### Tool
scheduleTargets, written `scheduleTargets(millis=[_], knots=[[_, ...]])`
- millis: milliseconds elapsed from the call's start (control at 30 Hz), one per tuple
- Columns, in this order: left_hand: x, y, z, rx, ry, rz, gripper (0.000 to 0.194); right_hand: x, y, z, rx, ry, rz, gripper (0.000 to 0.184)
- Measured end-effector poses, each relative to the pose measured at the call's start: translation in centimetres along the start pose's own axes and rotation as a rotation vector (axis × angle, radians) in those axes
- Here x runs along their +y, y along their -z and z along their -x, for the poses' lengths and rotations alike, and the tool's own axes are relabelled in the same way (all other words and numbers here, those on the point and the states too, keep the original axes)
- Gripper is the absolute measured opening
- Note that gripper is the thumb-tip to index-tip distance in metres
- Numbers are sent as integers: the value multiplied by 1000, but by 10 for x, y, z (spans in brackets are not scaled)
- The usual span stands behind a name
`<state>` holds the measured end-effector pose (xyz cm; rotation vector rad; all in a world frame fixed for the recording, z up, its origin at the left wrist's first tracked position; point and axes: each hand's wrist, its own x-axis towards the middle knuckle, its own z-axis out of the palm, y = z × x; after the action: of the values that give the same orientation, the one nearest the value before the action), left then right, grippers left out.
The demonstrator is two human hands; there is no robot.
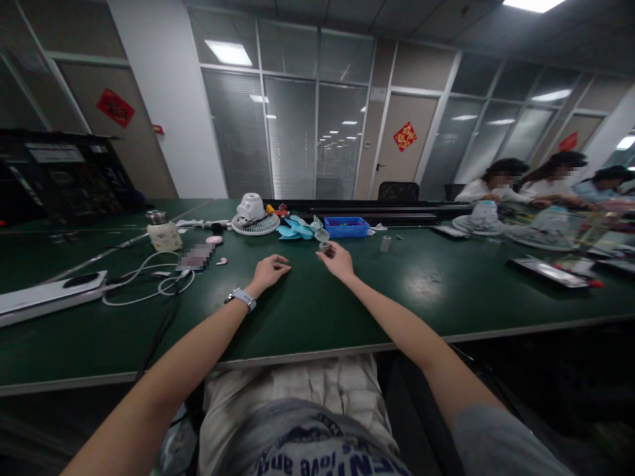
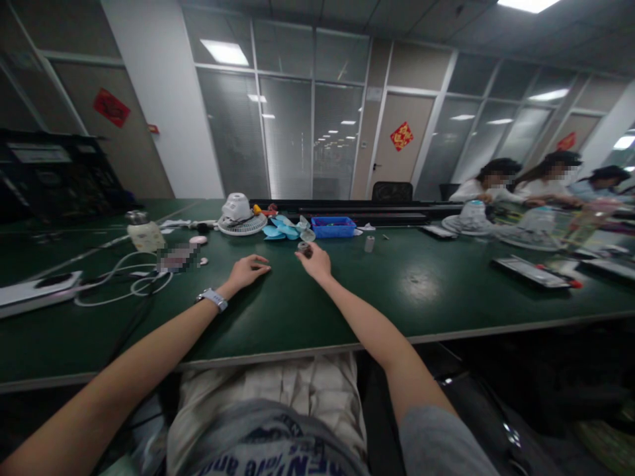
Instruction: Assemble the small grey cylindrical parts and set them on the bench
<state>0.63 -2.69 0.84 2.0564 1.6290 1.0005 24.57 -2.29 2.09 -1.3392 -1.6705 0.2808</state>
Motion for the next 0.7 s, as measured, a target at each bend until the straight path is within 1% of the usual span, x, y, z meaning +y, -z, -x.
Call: scheduleTargets(millis=[67,133,200,233,267,333,400,467,533,567,633,667,700], knots=[[0,0,0,2,1,8,33,18,33,-10,141,-86,190,40],[0,-1,-1,24,13,22,35,39,67,-18,256,-220,365,39],[1,-1,-2,62,27,30,36,60,94,-20,332,-370,484,40],[2,-1,-3,81,33,28,36,69,104,-20,354,-439,521,40],[2,0,-3,98,40,18,37,77,111,-19,363,-500,544,40],[4,1,-3,124,65,-18,40,88,119,-16,356,-597,560,40],[6,3,-3,135,98,-44,42,93,121,-13,335,-670,548,40],[8,5,-2,140,129,-41,42,93,120,-12,331,-713,527,43],[9,6,-2,149,154,-37,40,86,117,-14,386,-677,532,48],[9,6,-2,154,166,-41,39,80,114,-15,430,-613,545,51],[9,7,-3,161,199,-56,40,62,101,-17,482,-395,554,52],[8,7,-3,160,218,-60,41,51,91,-16,452,-257,535,50],[8,7,-4,156,238,-62,42,39,78,-15,373,-111,494,46]])
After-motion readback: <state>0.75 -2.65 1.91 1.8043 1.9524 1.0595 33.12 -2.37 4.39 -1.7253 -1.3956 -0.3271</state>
